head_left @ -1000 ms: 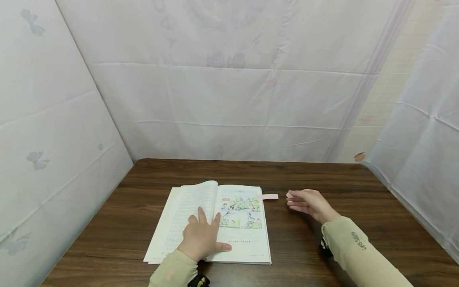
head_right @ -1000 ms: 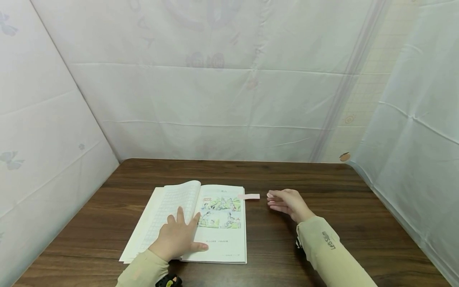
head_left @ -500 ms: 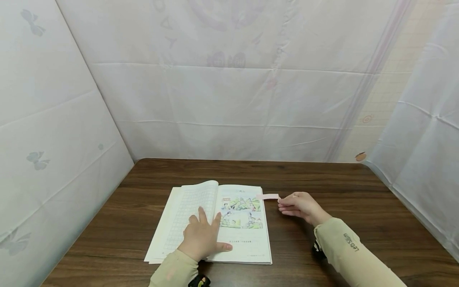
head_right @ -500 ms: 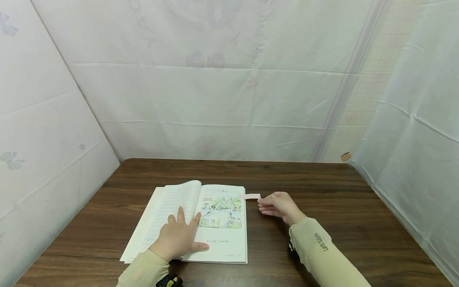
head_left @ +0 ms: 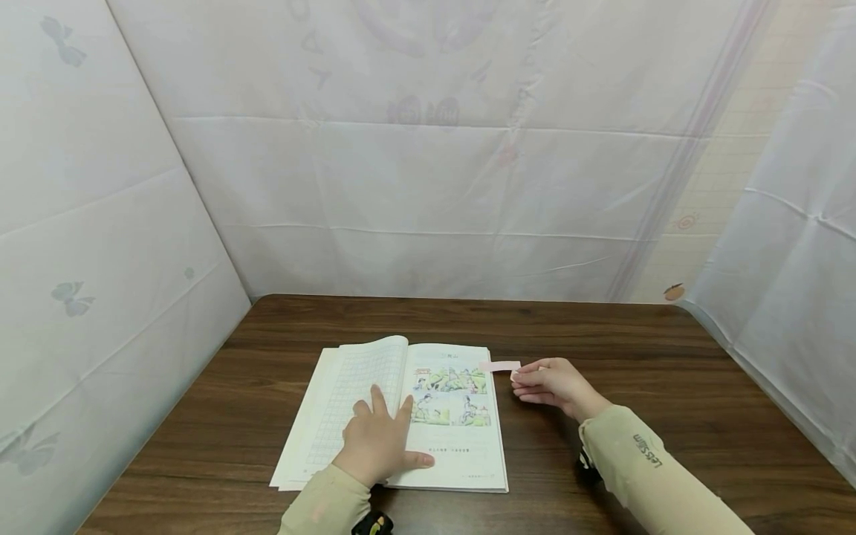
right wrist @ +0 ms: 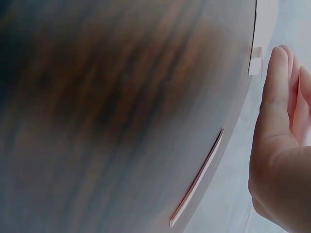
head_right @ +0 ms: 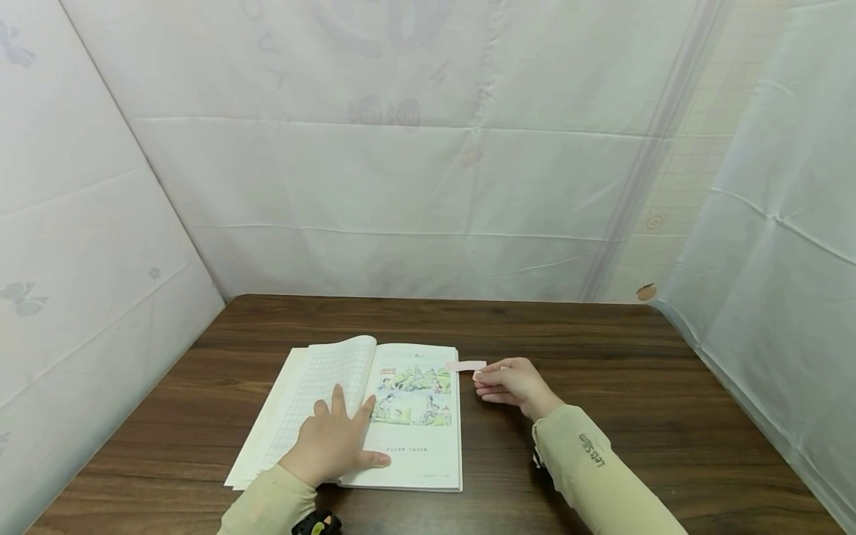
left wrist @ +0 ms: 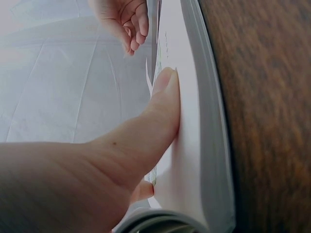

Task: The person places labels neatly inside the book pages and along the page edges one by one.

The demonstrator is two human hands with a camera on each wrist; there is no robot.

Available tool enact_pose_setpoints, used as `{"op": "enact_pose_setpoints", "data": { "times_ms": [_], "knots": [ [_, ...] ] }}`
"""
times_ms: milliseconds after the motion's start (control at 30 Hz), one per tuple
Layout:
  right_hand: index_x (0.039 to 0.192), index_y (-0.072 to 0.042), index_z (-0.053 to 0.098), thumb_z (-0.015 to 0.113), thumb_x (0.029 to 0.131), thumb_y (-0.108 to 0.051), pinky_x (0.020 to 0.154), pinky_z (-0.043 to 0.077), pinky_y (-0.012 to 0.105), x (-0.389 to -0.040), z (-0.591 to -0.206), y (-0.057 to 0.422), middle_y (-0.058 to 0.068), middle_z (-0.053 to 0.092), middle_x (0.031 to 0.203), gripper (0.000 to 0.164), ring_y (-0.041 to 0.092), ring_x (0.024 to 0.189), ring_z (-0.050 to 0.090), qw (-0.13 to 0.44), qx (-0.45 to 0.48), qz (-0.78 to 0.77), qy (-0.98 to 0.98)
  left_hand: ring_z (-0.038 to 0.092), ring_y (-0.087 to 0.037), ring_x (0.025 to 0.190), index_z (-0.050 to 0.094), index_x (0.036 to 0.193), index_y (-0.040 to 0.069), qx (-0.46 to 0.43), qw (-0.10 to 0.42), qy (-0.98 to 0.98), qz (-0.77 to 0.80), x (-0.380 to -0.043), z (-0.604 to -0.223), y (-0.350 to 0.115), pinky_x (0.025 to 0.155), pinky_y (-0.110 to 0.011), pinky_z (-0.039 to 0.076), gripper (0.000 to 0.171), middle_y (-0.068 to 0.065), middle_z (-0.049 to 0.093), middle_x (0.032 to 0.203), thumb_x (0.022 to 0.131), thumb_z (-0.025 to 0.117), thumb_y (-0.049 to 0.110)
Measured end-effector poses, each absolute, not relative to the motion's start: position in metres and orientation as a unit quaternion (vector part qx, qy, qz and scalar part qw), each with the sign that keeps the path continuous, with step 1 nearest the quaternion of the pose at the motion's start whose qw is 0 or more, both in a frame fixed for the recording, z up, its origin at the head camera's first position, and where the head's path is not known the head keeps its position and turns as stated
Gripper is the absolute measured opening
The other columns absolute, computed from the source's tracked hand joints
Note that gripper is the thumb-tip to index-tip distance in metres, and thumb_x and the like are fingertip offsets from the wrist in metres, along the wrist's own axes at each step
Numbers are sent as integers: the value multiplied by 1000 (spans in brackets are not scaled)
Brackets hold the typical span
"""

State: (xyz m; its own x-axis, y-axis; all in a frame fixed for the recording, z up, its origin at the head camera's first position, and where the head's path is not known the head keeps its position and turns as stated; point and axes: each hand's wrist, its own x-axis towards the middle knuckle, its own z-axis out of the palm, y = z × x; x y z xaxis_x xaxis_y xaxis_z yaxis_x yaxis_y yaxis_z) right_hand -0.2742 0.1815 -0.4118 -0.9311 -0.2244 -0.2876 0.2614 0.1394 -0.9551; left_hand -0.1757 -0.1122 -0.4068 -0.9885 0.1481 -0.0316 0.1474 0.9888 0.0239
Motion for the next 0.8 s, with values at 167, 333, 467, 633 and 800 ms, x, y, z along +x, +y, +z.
{"op": "enact_pose_setpoints", "data": {
  "times_ms": [167,333,467,633,800],
  "knots": [
    [118,15,56,69,90,-4,73,60,28,-274,-411,178,10,76,92,36,12,76,72,185,12,-658,730,52,-45,96,55,142,14,75,14,997,8,-176,-406,-112,48,-35,43,100,-41,39,143,66,70,77],
    [116,12,58,68,90,-5,72,60,28,-275,-411,174,7,76,88,33,11,73,71,185,14,-654,734,52,-45,97,55,142,14,75,14,997,11,-176,-407,-112,48,-34,42,100,-41,39,143,66,70,77],
    [111,8,61,69,90,-6,71,60,28,-276,-411,171,5,75,84,27,11,71,71,186,23,-648,739,52,-45,97,55,142,14,74,17,997,12,-176,-407,-112,48,-35,43,100,-41,38,144,65,70,77],
    [107,4,62,70,89,-7,70,60,28,-277,-411,168,4,74,82,22,13,69,71,189,23,-637,747,52,-45,98,54,143,14,75,19,997,12,-176,-407,-112,48,-35,43,101,-41,38,144,66,70,77],
    [106,4,63,71,89,-7,70,60,30,-277,-410,164,7,75,86,23,14,70,71,185,29,-628,756,52,-45,97,55,142,14,78,18,997,10,-175,-407,-112,48,-34,43,100,-42,38,143,66,69,78]
  ]
}}
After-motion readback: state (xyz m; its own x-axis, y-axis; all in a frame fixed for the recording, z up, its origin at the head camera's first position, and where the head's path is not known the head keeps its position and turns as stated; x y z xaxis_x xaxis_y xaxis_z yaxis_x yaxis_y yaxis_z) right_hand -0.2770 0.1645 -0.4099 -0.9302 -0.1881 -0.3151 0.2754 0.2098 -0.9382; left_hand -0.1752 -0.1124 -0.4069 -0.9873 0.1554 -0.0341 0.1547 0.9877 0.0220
